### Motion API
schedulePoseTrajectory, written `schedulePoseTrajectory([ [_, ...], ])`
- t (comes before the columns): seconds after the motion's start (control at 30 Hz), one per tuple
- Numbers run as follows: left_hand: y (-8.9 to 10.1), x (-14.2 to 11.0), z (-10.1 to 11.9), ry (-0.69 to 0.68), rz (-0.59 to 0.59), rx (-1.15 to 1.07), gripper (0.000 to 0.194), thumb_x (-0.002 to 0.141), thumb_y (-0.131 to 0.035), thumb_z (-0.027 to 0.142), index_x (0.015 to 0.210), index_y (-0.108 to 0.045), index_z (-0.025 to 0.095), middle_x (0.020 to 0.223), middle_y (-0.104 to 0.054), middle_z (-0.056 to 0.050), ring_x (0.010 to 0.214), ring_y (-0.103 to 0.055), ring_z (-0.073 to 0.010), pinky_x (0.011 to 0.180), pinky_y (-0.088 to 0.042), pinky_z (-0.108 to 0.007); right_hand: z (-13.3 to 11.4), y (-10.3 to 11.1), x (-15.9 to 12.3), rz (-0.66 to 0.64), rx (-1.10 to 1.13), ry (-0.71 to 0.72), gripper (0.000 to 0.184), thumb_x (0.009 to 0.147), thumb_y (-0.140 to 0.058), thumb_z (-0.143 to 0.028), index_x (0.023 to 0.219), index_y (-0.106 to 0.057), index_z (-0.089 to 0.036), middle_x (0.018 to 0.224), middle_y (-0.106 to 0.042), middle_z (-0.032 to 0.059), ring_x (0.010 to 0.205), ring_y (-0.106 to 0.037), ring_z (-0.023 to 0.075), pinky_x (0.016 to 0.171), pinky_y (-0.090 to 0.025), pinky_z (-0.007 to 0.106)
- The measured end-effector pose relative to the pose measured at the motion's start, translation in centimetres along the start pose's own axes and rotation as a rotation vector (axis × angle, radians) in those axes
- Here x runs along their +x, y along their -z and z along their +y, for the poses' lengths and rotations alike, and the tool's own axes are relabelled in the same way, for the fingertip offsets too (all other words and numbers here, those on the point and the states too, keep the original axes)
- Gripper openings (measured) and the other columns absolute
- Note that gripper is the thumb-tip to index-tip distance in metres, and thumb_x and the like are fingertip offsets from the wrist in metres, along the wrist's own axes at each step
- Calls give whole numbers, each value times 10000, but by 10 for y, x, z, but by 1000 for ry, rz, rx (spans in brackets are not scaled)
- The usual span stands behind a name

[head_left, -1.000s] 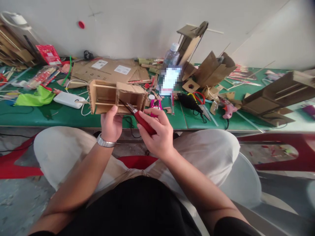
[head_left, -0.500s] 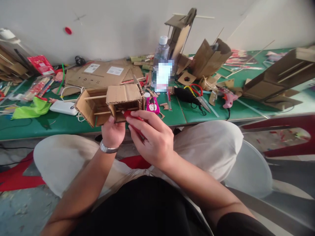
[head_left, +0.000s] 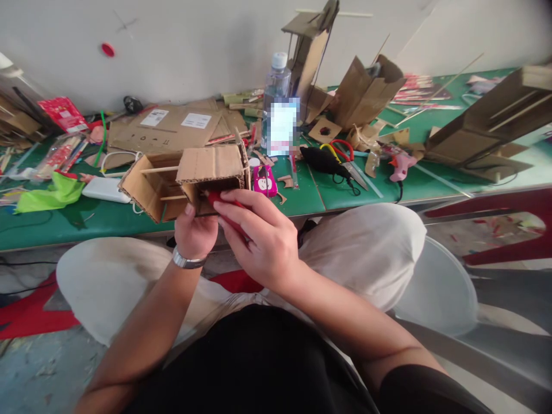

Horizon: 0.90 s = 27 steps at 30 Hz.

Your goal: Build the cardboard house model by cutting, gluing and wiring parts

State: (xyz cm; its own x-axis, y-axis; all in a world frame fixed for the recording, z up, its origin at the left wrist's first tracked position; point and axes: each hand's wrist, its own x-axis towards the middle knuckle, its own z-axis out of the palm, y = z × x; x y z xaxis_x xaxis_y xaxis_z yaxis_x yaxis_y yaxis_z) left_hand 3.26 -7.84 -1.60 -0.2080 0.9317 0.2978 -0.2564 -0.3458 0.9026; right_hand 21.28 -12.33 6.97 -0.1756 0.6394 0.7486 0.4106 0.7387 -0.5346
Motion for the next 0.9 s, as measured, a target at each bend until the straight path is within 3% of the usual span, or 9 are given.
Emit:
schedulePoseTrajectory([
  [0.13,4,-2,2,22,-22,30,456,947,-642,726,1160,-778,347,1333,-794,-28,1482,-639,-308,1265,-583,-469,0,-2,-1,-3,15,-30,257,1103,-609,-171,1249,-818,-207,1334,-782,121,1265,-765,222,1136,-658,385],
  [0.37,3,-3,4,116,-8,-23,423,885,-745,725,1098,-796,364,1353,-799,7,1552,-578,-309,1295,-539,-422,-4,-5,-1,38,48,-84,217,1095,-651,-195,1242,-809,-180,1305,-796,122,1260,-766,203,1130,-645,325],
  [0.47,-1,-4,5,133,53,-77,414,826,-820,700,1062,-811,360,1384,-795,22,1568,-555,-335,1312,-512,-450,-3,-5,-1,43,68,-116,213,1081,-680,-204,1246,-812,-181,1298,-806,121,1250,-773,203,1129,-644,321],
  [0.6,-7,-4,13,151,26,-54,386,845,-815,692,1095,-815,398,1418,-778,47,1586,-529,-332,1325,-478,-492,2,-4,1,-8,93,-145,222,1082,-663,-195,1231,-827,-219,1319,-810,103,1278,-767,210,1153,-635,361],
  [0.8,-22,5,21,-10,110,-69,393,813,-879,580,1119,-793,348,1314,-799,-9,1454,-636,-327,1153,-598,-491,16,-1,4,58,222,-151,135,1030,-709,-165,1123,-798,-203,1257,-831,103,1215,-791,211,1118,-634,384],
  [0.9,-15,15,18,-123,195,-27,352,844,-861,504,1147,-773,348,1283,-791,-28,1391,-668,-308,1100,-616,-473,24,6,4,104,241,-180,138,976,-799,-221,1103,-746,-208,1224,-830,107,1183,-797,238,1088,-640,421],
])
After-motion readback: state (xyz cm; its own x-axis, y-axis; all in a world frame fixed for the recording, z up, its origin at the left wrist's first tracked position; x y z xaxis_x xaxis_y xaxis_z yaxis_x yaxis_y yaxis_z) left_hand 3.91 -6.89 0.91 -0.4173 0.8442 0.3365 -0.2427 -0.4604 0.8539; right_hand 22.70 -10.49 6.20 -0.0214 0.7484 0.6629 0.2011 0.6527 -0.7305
